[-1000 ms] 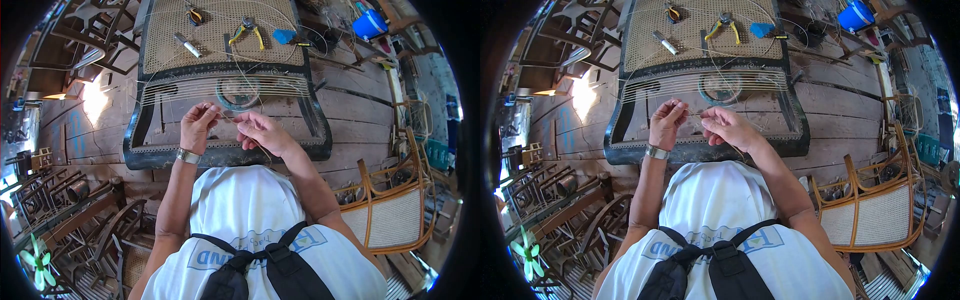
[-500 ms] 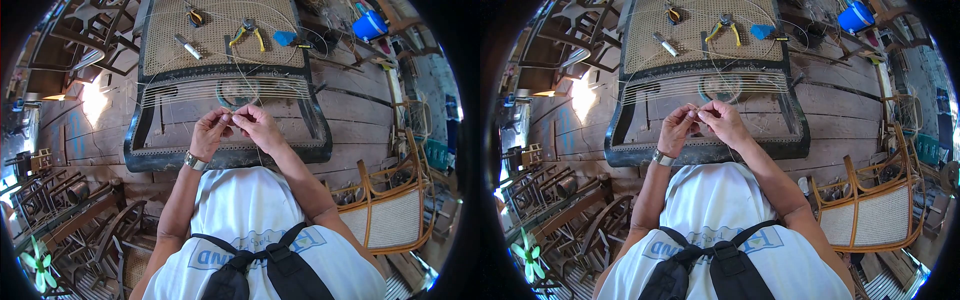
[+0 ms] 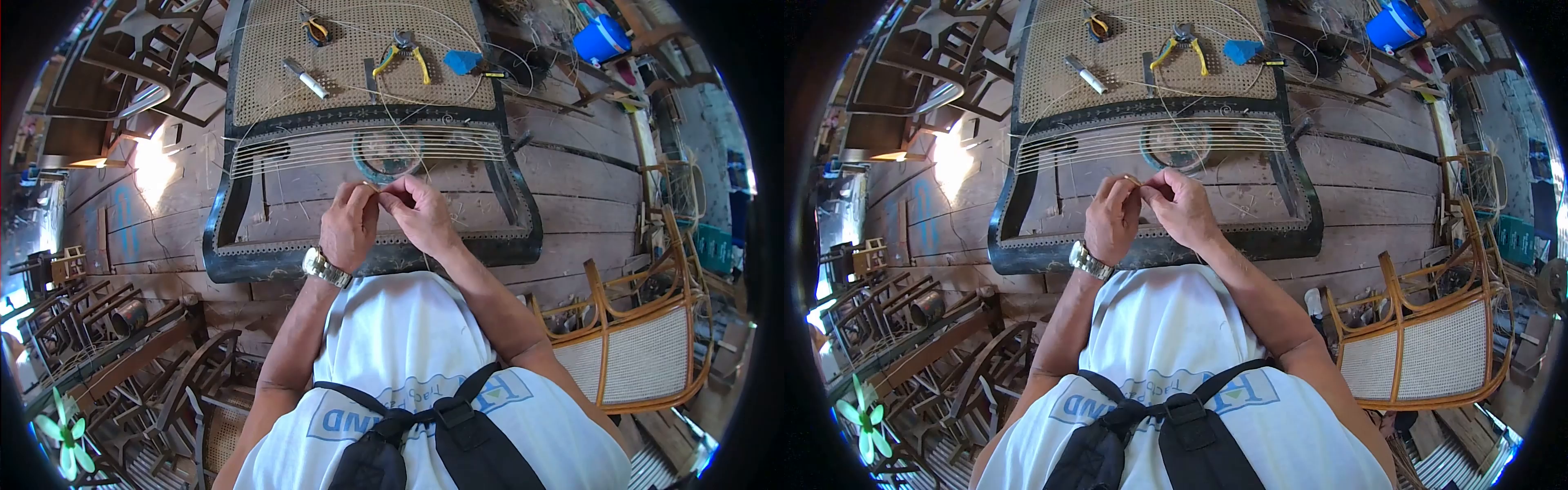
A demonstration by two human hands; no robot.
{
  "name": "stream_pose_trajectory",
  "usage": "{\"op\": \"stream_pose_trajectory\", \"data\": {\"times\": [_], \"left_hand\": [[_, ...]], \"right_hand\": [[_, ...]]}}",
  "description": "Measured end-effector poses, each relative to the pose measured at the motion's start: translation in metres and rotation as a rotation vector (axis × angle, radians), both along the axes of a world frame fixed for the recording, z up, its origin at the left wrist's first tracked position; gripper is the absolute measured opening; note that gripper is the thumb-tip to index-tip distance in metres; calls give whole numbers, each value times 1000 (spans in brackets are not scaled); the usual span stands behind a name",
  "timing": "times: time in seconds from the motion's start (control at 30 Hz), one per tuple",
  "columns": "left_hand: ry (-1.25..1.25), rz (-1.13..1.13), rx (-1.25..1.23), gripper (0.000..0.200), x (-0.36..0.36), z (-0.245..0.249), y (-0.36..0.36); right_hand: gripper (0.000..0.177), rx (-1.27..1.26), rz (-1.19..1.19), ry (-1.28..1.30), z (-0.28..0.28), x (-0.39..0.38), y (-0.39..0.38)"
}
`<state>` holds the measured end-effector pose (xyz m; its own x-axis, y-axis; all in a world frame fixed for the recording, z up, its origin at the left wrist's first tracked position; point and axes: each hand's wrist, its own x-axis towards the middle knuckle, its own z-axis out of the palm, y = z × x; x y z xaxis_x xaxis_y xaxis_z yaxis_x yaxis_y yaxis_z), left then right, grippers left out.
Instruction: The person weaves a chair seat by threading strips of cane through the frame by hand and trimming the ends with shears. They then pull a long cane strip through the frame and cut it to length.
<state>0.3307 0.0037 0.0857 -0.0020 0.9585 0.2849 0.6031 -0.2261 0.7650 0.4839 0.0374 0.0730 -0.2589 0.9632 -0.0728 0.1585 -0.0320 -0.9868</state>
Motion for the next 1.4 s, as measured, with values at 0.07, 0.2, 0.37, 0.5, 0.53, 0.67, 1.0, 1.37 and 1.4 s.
{"op": "stream_pose_trajectory", "data": {"times": [0.07,0.2,0.37,0.5,0.53,0.67,1.0,1.37,1.4], "left_hand": [[-48,38,38,11,1,1,0],[-350,57,-188,7,-4,-20,-3],[-1080,130,-643,10,-14,-9,-3],[-1188,89,-831,12,-26,-3,-2],[-1256,34,-874,12,-28,-2,-2],[-1098,-48,-849,10,-29,-13,-2],[-783,6,-675,20,-11,-18,-2],[-340,134,-460,20,0,-11,10],[-487,93,-526,20,0,-8,10]], "right_hand": [[12,8,4,10,4,0,-2],[11,21,25,55,-5,2,-4],[9,73,38,-110,19,2,-9],[12,24,90,-45,17,2,-11],[12,24,93,-44,15,3,-10],[10,27,146,-73,5,5,-9],[12,32,100,-131,10,12,-5],[10,66,73,-130,14,24,1],[9,98,85,-128,13,25,1]]}}
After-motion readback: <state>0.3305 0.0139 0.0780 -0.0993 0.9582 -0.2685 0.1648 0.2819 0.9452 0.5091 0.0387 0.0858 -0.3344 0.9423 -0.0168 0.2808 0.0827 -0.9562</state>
